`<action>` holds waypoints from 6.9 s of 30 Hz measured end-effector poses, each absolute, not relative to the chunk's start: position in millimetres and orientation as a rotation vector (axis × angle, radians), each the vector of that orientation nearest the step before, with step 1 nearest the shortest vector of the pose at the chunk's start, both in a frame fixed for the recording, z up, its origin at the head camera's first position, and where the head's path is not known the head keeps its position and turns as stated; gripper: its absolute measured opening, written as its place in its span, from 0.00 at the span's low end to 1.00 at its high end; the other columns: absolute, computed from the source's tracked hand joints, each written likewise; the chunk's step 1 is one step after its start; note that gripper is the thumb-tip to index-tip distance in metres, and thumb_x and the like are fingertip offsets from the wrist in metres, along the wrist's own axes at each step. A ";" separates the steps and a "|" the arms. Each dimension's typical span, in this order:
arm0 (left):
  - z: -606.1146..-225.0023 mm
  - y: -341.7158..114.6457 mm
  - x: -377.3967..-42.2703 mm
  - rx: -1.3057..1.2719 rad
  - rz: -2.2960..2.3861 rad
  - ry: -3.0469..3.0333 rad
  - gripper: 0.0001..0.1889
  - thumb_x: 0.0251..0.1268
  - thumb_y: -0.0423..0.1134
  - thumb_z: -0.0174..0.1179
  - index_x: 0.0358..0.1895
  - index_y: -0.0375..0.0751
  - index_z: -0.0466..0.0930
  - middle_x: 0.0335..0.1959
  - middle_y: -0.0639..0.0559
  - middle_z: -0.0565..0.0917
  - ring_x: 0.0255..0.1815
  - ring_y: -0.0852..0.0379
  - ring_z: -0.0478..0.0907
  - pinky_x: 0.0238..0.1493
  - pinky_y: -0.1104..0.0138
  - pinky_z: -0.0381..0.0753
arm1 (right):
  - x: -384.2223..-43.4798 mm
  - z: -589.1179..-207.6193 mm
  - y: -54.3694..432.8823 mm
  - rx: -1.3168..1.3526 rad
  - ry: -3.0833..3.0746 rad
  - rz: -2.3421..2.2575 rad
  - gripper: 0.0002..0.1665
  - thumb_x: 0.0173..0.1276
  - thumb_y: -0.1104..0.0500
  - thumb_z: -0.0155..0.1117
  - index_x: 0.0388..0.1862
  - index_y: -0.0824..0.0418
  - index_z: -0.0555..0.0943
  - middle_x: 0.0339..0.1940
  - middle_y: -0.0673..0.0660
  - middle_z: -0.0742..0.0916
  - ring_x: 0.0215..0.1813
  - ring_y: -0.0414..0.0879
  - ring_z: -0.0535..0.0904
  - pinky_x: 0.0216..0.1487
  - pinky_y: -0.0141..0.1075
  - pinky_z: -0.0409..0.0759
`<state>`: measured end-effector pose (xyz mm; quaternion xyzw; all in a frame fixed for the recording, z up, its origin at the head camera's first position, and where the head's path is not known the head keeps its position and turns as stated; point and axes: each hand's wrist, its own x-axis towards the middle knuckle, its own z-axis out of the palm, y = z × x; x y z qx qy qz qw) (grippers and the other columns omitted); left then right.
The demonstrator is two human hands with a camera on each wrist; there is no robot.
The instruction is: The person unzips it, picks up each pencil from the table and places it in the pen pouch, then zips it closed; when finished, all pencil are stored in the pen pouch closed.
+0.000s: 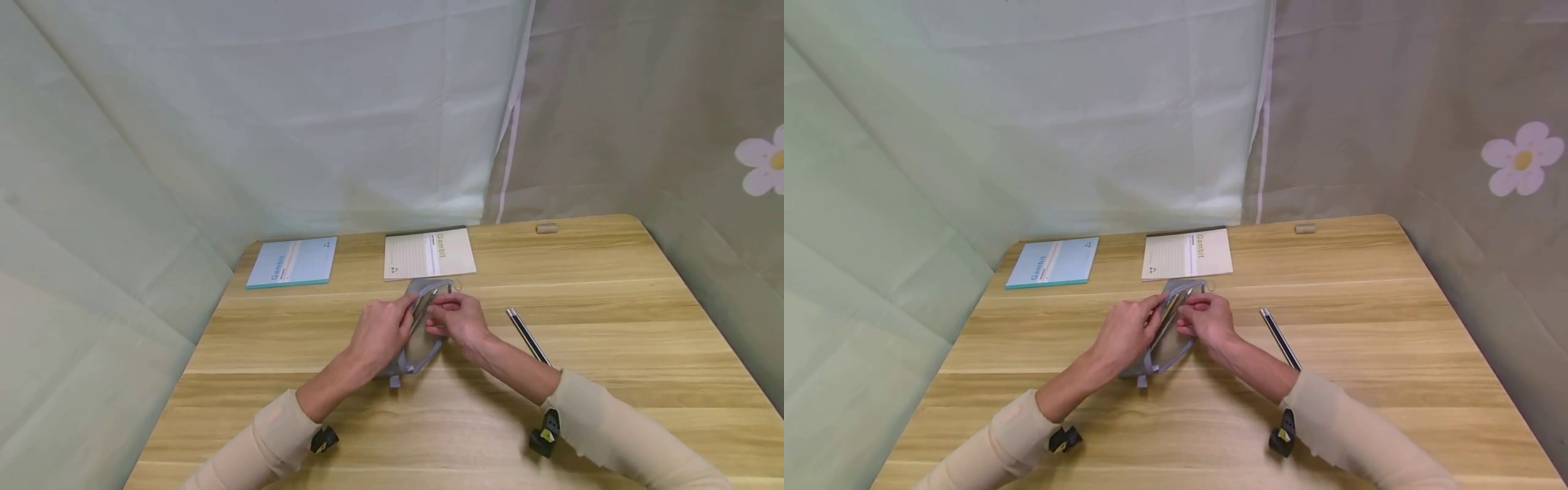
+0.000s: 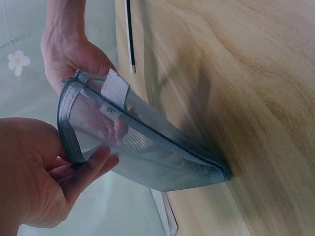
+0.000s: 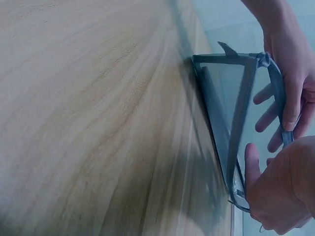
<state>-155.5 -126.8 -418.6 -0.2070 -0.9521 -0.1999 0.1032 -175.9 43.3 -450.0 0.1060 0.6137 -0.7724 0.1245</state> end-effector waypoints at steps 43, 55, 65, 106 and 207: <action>-416.5 -125.0 -156.1 -0.595 -0.669 -2.832 0.16 0.76 0.29 0.61 0.63 0.35 0.86 0.38 0.43 0.92 0.16 0.66 0.72 0.13 0.75 0.68 | -147.8 -449.0 197.7 -0.209 2.502 -1.661 0.36 0.77 0.69 0.64 0.81 0.68 0.66 0.78 0.68 0.73 0.71 0.68 0.75 0.65 0.46 0.80; -417.8 -125.1 -156.1 -0.597 -0.661 -2.824 0.16 0.76 0.29 0.61 0.62 0.35 0.86 0.38 0.43 0.92 0.17 0.65 0.73 0.13 0.75 0.68 | -137.3 -470.3 219.9 -0.175 2.479 -1.626 0.34 0.77 0.65 0.68 0.78 0.70 0.70 0.70 0.68 0.81 0.59 0.51 0.81 0.53 0.24 0.77; -417.7 -124.8 -155.8 -0.596 -0.680 -2.832 0.16 0.76 0.30 0.61 0.62 0.35 0.86 0.39 0.43 0.92 0.17 0.66 0.73 0.14 0.75 0.69 | -134.9 -482.9 227.6 -0.242 2.466 -1.634 0.32 0.75 0.70 0.67 0.75 0.72 0.72 0.68 0.70 0.82 0.58 0.51 0.82 0.52 0.26 0.81; -418.5 -126.9 -156.3 -0.613 -0.642 -2.823 0.16 0.76 0.30 0.61 0.62 0.36 0.86 0.39 0.44 0.92 0.18 0.65 0.72 0.14 0.74 0.67 | -133.7 -488.2 209.4 -0.236 2.784 -1.535 0.27 0.61 0.79 0.66 0.61 0.74 0.83 0.41 0.62 0.89 0.37 0.44 0.83 0.34 0.28 0.80; -418.9 -125.0 -156.8 -0.616 -0.582 -2.814 0.16 0.74 0.30 0.64 0.61 0.37 0.87 0.35 0.45 0.91 0.17 0.63 0.70 0.15 0.71 0.65 | -152.0 -452.7 44.1 0.218 1.912 -2.228 0.30 0.75 0.71 0.64 0.74 0.72 0.72 0.57 0.72 0.84 0.46 0.55 0.88 0.50 0.45 0.89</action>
